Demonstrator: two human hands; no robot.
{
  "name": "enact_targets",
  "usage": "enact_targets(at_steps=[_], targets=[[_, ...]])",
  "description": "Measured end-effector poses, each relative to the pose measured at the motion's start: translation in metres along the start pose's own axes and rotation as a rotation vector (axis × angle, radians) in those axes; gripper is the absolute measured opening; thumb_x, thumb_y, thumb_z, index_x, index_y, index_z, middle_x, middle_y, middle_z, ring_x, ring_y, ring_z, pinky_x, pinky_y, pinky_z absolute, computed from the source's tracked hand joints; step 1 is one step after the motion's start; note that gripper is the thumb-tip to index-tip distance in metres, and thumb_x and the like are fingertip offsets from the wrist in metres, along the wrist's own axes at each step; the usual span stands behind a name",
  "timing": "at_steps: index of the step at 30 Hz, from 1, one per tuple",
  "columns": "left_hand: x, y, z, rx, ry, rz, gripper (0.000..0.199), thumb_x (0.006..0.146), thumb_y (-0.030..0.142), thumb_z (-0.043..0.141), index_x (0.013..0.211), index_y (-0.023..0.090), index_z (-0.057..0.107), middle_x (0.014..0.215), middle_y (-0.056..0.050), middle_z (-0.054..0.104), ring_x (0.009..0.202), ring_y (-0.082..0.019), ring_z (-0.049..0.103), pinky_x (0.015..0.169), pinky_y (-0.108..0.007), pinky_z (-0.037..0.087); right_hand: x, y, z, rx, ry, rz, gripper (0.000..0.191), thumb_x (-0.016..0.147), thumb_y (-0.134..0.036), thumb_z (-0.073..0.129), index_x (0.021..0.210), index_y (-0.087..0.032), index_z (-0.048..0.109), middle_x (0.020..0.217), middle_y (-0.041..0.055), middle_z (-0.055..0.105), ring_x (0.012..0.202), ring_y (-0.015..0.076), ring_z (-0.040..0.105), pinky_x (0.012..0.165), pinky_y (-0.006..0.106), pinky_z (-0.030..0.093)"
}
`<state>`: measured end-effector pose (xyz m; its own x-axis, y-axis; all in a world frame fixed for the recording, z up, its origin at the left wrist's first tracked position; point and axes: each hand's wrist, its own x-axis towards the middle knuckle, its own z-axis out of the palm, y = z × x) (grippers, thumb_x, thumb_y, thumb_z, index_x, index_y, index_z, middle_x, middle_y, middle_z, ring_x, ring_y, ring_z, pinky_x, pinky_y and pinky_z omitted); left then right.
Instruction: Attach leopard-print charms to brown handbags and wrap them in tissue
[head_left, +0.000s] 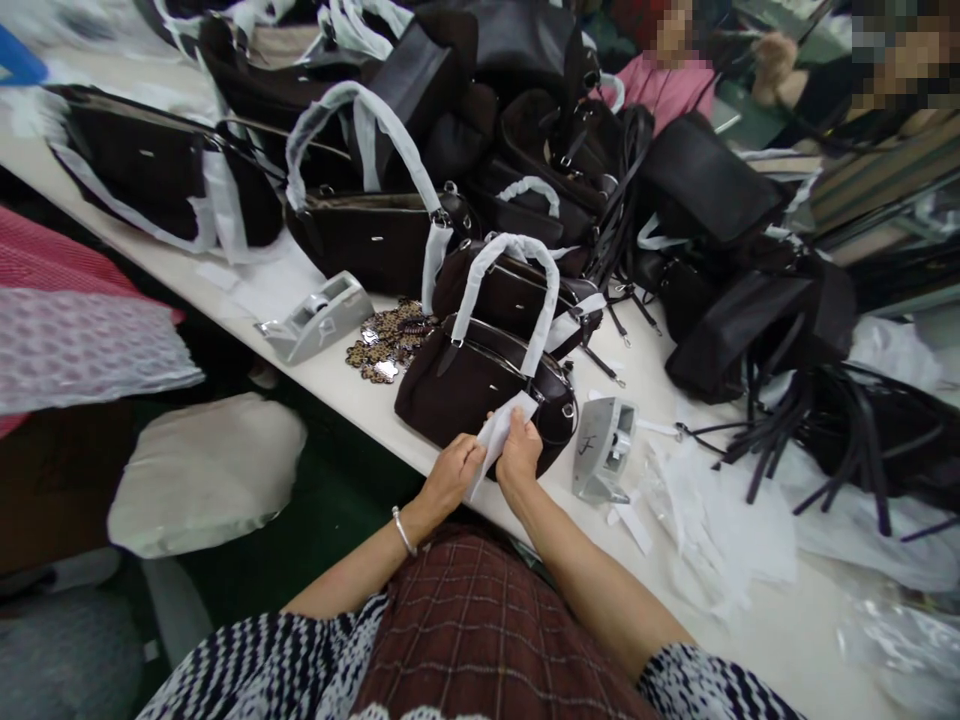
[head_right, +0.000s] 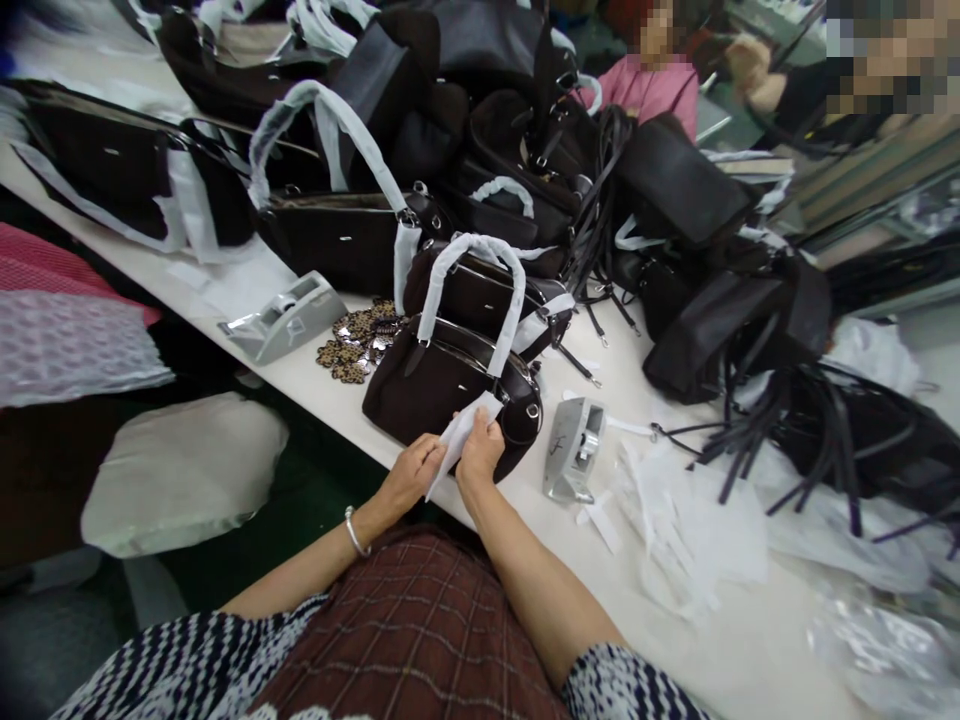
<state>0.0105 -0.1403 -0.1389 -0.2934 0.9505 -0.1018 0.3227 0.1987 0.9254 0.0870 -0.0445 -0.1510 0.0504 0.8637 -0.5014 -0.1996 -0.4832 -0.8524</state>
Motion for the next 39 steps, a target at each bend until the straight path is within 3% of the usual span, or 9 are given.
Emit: enact_targets(at_steps=[4, 8, 14, 20, 26, 29, 31, 36, 39], targets=[[0.004, 0.009, -0.005, 0.079, -0.023, -0.072, 0.027, 0.09, 0.041, 0.051, 0.078, 0.019, 0.058, 0.083, -0.001, 0.058, 0.08, -0.017, 0.056, 0.076, -0.028, 0.04, 0.001, 0.003, 0.0, -0.009, 0.016, 0.013, 0.037, 0.078, -0.054, 0.063, 0.088, -0.017, 0.061, 0.076, 0.0072, 0.074, 0.06, 0.0186, 0.067, 0.057, 0.029, 0.055], [0.009, 0.004, -0.003, 0.05, 0.021, -0.191, 0.029, 0.084, 0.04, 0.056, 0.065, 0.019, 0.05, 0.066, 0.004, 0.05, 0.066, -0.013, 0.048, 0.065, -0.026, 0.035, 0.003, 0.0, 0.001, 0.093, 0.025, 0.038, 0.033, 0.078, -0.05, 0.067, 0.085, -0.018, 0.062, 0.072, 0.0047, 0.073, 0.06, 0.018, 0.067, 0.059, 0.029, 0.055], [0.013, -0.012, -0.002, -0.195, -0.056, -0.294, 0.034, 0.077, 0.046, 0.061, 0.063, 0.018, 0.047, 0.058, 0.006, 0.045, 0.057, -0.01, 0.042, 0.056, -0.023, 0.03, -0.005, -0.007, -0.015, 0.223, -0.241, 0.24, 0.034, 0.073, -0.042, 0.079, 0.091, -0.016, 0.066, 0.085, 0.007, 0.075, 0.076, 0.0196, 0.071, 0.072, 0.031, 0.059], [0.015, -0.013, 0.002, -0.538, 0.017, -0.368, 0.045, 0.062, 0.04, 0.079, 0.088, 0.019, 0.049, 0.072, 0.003, 0.063, 0.062, -0.013, 0.058, 0.061, -0.023, 0.042, -0.011, -0.009, -0.015, 0.256, -0.235, 0.382, 0.025, 0.067, -0.02, 0.083, 0.084, -0.014, 0.066, 0.081, 0.0077, 0.076, 0.071, 0.019, 0.071, 0.07, 0.031, 0.06], [0.013, -0.013, -0.003, -0.625, -0.188, -0.517, 0.046, 0.065, 0.05, 0.079, 0.086, 0.012, 0.063, 0.073, -0.001, 0.065, 0.059, -0.011, 0.055, 0.057, -0.022, 0.037, -0.014, -0.016, -0.013, 0.208, -0.236, 0.409, 0.029, 0.066, -0.027, 0.084, 0.086, -0.015, 0.066, 0.082, 0.0064, 0.075, 0.075, 0.0192, 0.071, 0.07, 0.032, 0.059], [0.013, -0.011, -0.003, -0.597, -0.131, -0.484, 0.043, 0.063, 0.048, 0.08, 0.081, 0.014, 0.062, 0.072, 0.001, 0.064, 0.06, -0.01, 0.053, 0.058, -0.021, 0.036, -0.023, -0.037, -0.046, -0.021, -0.398, 0.31, 0.041, 0.064, -0.036, 0.085, 0.096, -0.015, 0.069, 0.092, 0.0072, 0.075, 0.081, 0.0182, 0.069, 0.073, 0.03, 0.055], [0.013, -0.012, -0.002, -0.583, -0.087, -0.477, 0.042, 0.062, 0.047, 0.081, 0.077, 0.015, 0.058, 0.069, 0.003, 0.062, 0.06, -0.01, 0.052, 0.058, -0.021, 0.036, -0.026, -0.057, -0.084, -0.183, -0.386, 0.163, 0.044, 0.064, -0.04, 0.084, 0.099, -0.016, 0.071, 0.094, 0.008, 0.075, 0.083, 0.0191, 0.069, 0.076, 0.031, 0.054], [0.012, -0.024, 0.004, -0.629, -0.11, -0.51, 0.043, 0.062, 0.046, 0.082, 0.078, 0.016, 0.056, 0.07, 0.003, 0.063, 0.059, -0.01, 0.053, 0.057, -0.019, 0.037, -0.005, -0.098, -0.198, -0.398, 0.211, -0.27, 0.039, 0.071, -0.048, 0.074, 0.092, -0.016, 0.073, 0.087, 0.0072, 0.074, 0.083, 0.0209, 0.066, 0.085, 0.036, 0.049], [0.012, -0.027, 0.008, -0.68, -0.123, -0.536, 0.045, 0.06, 0.044, 0.085, 0.081, 0.017, 0.056, 0.073, 0.002, 0.067, 0.062, -0.011, 0.057, 0.059, -0.02, 0.041, 0.02, -0.097, -0.239, -0.494, 0.261, -0.187, 0.042, 0.062, -0.047, 0.077, 0.088, -0.014, 0.074, 0.089, 0.0076, 0.074, 0.084, 0.0209, 0.064, 0.084, 0.035, 0.045]])
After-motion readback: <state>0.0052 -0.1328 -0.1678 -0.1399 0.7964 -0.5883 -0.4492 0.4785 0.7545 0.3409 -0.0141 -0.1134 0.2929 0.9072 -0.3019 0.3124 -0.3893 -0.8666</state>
